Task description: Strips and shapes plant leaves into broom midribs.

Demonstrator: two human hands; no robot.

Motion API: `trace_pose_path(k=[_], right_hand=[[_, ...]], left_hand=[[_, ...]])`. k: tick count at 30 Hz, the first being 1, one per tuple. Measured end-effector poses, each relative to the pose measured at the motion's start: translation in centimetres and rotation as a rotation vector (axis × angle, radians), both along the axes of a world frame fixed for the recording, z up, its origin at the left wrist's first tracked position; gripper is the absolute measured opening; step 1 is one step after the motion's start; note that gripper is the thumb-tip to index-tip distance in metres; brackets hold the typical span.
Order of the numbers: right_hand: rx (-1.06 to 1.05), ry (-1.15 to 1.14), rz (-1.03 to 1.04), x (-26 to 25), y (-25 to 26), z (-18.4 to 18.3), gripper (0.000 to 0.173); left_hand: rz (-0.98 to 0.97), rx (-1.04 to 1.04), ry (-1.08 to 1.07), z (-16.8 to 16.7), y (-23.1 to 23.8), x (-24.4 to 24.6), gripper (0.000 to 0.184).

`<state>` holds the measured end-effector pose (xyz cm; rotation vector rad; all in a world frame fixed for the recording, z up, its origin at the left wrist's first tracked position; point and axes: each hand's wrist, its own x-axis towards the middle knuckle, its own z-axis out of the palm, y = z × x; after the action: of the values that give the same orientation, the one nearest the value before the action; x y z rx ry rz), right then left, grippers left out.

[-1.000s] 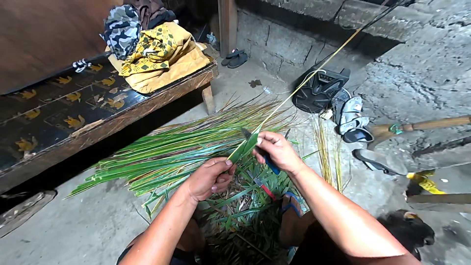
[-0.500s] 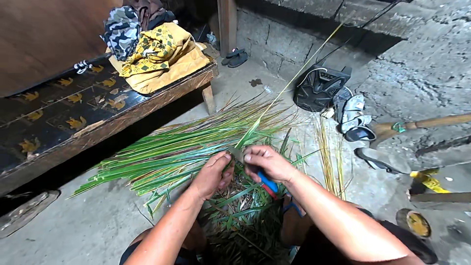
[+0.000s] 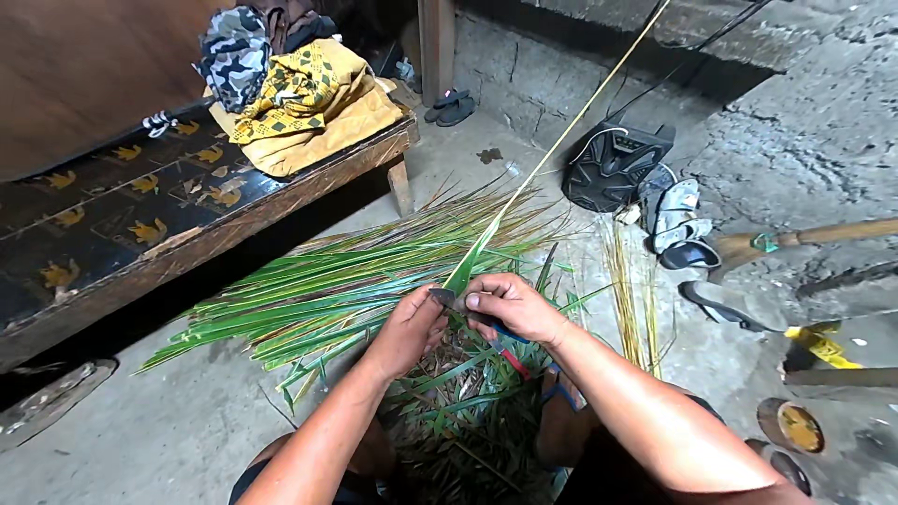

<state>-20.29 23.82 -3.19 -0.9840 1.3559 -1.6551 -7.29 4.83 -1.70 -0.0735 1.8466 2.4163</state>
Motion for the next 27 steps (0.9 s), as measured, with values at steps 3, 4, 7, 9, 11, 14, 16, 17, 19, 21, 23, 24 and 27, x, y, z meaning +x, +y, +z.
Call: trace_pose_path(k=[3,4,7,9,11,14,16,17,19,21,23,24,27], right_hand=[[0.002,0.022,0.003,-0.1,0.1,0.0,0.024],[0.0,0.029,0.008,-0.2,0.2,-0.1,0.024],[-0.017,0.05,0.02,-0.5,0.3,-0.1,0.025],[-0.02,0.057,0.022,-0.6,0.4,0.0,0.025],[-0.015,0.064,0.001,-0.8,0.5,0.1,0.024],[-0.008,0.063,-0.097,-1.8,1.0,0.4,0.025],[-0.015,0.077,-0.11,-2.2,1.3,0.5,0.024],[-0.024,0.083,-0.112,-2.2,1.3,0.5,0.024],[-0.03,0.09,-0.135,-1.9,1.2,0.5,0.023],[-0.025,0.103,-0.16,-1.8,1.2,0.6,0.023],[-0.025,0.127,-0.168,-2.1,1.4,0.7,0.023],[-0.021,0.143,-0.174,-2.3,1.5,0.8,0.023],[-0.002,0.195,-0.25,-3.2,2.1,1.0,0.024]], left_hand=[[-0.037,0.026,-0.013,0.1,-0.2,0.1,0.026],[-0.048,0.041,-0.018,0.1,-0.3,0.2,0.026],[-0.072,0.075,-0.019,0.1,-0.3,0.1,0.027],[-0.077,0.083,-0.013,0.1,-0.3,0.1,0.027],[-0.079,0.074,-0.017,0.1,-0.3,0.1,0.026],[-0.097,0.039,-0.023,0.2,-0.4,0.4,0.026],[-0.108,0.047,-0.022,0.3,-0.2,0.6,0.025],[-0.107,0.066,-0.026,0.3,-0.2,0.6,0.026],[-0.106,0.12,-0.056,0.4,-0.2,0.7,0.027],[-0.122,0.183,-0.091,0.6,-0.3,0.6,0.028],[-0.141,0.214,-0.102,0.8,-0.4,0.5,0.028],[-0.148,0.214,-0.1,0.8,-0.5,0.4,0.028],[-0.144,0.181,-0.104,0.8,-0.9,0.5,0.027]])
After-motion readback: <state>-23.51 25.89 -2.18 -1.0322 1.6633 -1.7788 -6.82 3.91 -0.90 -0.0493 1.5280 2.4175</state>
